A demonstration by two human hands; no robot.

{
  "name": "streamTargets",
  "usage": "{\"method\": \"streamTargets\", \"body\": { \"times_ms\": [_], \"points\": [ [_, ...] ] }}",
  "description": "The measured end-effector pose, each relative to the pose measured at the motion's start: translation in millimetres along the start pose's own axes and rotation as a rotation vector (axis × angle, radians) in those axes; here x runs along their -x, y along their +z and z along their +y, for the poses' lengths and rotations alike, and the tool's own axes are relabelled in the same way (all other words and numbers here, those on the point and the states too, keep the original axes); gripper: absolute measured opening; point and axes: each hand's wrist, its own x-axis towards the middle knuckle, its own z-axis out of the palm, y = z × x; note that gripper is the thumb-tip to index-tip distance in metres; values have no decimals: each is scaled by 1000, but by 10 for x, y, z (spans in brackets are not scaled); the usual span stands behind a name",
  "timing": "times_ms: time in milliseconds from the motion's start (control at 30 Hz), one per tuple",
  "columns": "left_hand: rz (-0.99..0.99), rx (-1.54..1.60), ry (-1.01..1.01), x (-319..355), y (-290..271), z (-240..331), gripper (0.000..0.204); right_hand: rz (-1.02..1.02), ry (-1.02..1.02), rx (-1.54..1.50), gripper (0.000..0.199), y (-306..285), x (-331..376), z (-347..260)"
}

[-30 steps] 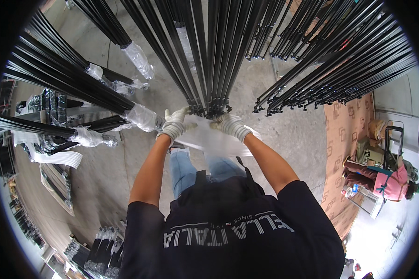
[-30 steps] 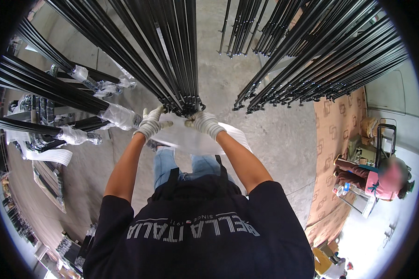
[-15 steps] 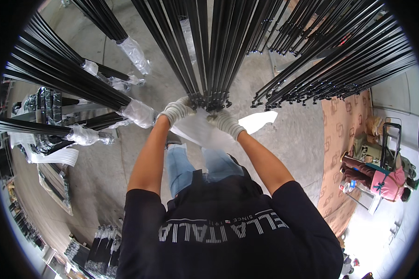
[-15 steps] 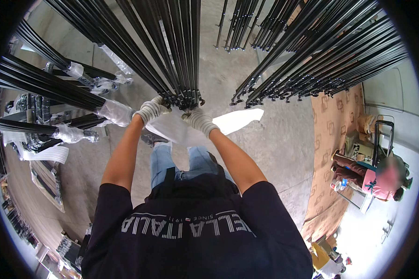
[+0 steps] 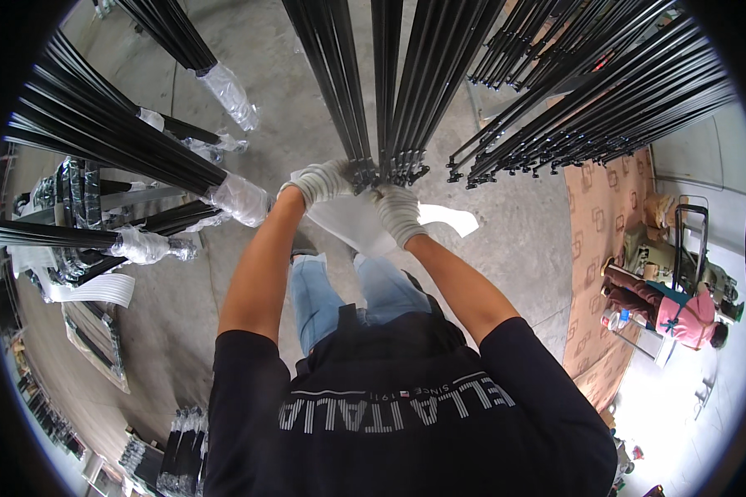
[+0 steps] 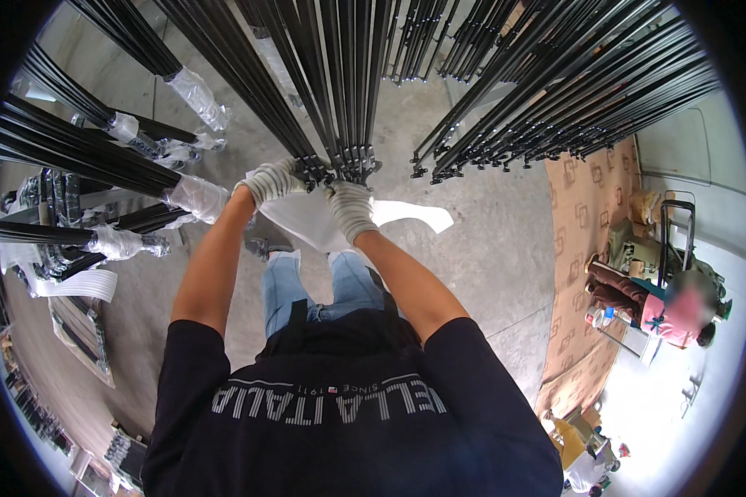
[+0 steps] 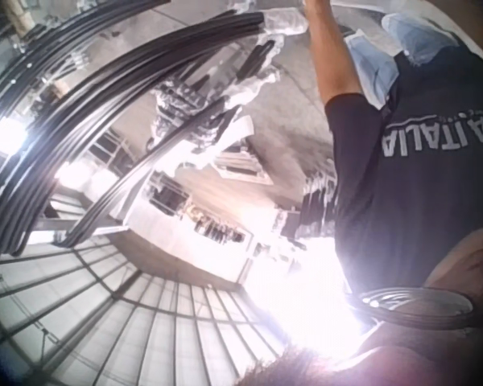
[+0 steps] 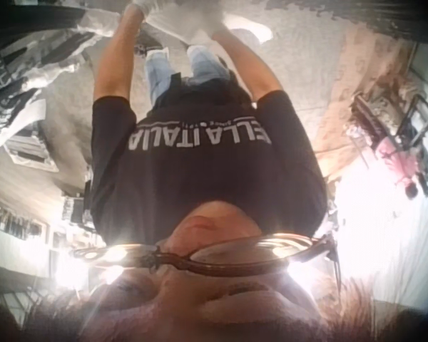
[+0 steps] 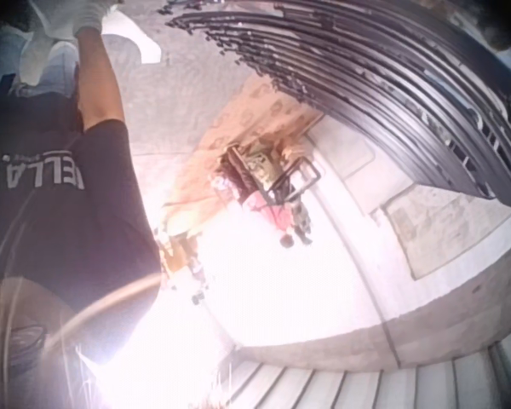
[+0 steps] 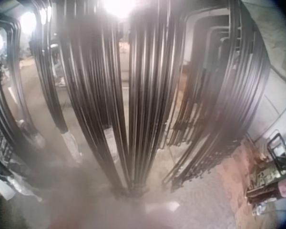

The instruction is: The person wraps a piece of foam wrap over the ends of curved metal rods and then uses a roll of plastic film to bundle and secure them by hand.

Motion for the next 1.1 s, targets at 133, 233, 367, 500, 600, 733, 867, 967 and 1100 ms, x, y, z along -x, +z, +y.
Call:
{"method": "streamTargets", "body": {
  "times_ms": [133,233,367,500,600,733,867,967,1100],
  "points": [
    [35,-145,-174,-97,41,46,38,-4,33,112,26,19,-56,192],
    [52,-189,-229,-14,12,242,37,-9,79,28,27,-47,-102,346],
    [158,-99,-172,1,159,-223,35,22,45,69,30,-274,-52,117],
    [210,76,-19,-79,267,-864,30,102,47,15,34,-222,43,-47],
    [233,53,74,3,160,-751,28,48,-12,-143,37,-175,99,-26],
    [260,280,257,287,57,-258,32,133,208,-378,35,149,98,24],
    [167,566,125,397,-23,-265,33,274,256,-419,31,260,128,-162],
    [151,571,-13,445,-125,-116,35,385,104,-560,22,39,198,-321],
    [157,543,44,409,-178,-145,34,560,-153,-475,13,-60,212,-347]
  ]
}}
